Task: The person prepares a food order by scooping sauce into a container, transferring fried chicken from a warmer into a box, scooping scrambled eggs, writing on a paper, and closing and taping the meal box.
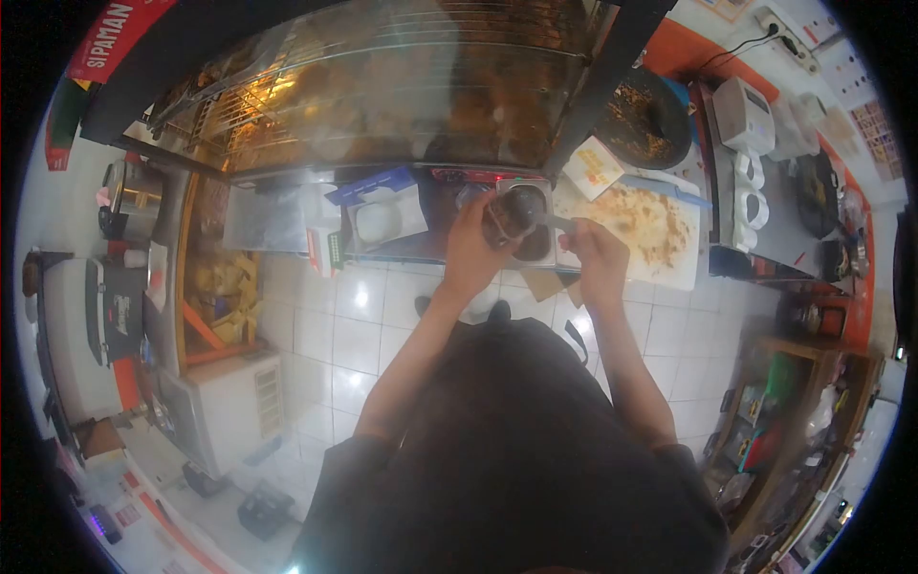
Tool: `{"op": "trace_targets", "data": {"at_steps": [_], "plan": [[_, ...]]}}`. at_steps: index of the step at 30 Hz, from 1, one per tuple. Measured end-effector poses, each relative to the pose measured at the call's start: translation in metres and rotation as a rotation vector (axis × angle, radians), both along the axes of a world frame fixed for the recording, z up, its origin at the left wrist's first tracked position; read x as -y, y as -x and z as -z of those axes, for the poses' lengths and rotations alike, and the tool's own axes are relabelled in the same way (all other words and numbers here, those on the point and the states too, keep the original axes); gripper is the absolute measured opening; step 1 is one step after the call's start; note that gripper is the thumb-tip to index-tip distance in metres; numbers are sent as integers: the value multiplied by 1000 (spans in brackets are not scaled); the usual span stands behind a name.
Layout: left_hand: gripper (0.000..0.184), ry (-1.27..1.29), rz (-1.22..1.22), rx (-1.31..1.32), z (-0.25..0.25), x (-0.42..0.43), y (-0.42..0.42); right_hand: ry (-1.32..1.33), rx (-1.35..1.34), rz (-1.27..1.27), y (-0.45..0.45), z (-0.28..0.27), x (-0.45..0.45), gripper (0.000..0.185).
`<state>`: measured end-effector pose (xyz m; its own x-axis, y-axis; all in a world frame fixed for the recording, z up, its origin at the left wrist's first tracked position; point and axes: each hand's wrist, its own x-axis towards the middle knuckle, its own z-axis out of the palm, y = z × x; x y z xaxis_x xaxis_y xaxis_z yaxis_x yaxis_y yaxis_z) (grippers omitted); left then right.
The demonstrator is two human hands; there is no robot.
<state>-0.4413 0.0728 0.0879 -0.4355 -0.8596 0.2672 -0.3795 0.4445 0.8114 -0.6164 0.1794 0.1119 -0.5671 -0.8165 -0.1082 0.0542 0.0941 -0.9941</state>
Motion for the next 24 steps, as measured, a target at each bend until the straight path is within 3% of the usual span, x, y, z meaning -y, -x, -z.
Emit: {"op": "trace_targets", "data": {"at_steps": [3, 6, 8, 11, 13, 14, 16, 19, 24], "plan": [[77, 7, 0, 5, -1, 0, -1, 17, 87, 83, 1, 7, -2, 27], [78, -23, -2, -3, 5, -1, -1, 29, -107, 99, -11, -22, -9, 18], [78, -59, 2, -12, 11, -1, 0, 162, -694, -170, -17, -38, -14, 13], [78, -152, 25, -173, 18, -3, 6, 186, -702, -232, -21, -50, -13, 17], [76, -149, 13, -196, 18, -4, 7, 165, -646, -215, -18, -52, -9, 12], [76, -148, 14, -197, 18, -3, 7, 106, -474, -161, -16, -49, -7, 13], [75, -110, 5, -174, 14, -3, 8, 39, -252, -86, -12, -37, -6, 24], [73, 31, -7, -56, 8, -5, 7, -44, -73, -48, -3, -21, -5, 29], [74, 48, -16, -31, 9, -5, 7, -46, 243, 96, 1, 15, -3, 34]]}}
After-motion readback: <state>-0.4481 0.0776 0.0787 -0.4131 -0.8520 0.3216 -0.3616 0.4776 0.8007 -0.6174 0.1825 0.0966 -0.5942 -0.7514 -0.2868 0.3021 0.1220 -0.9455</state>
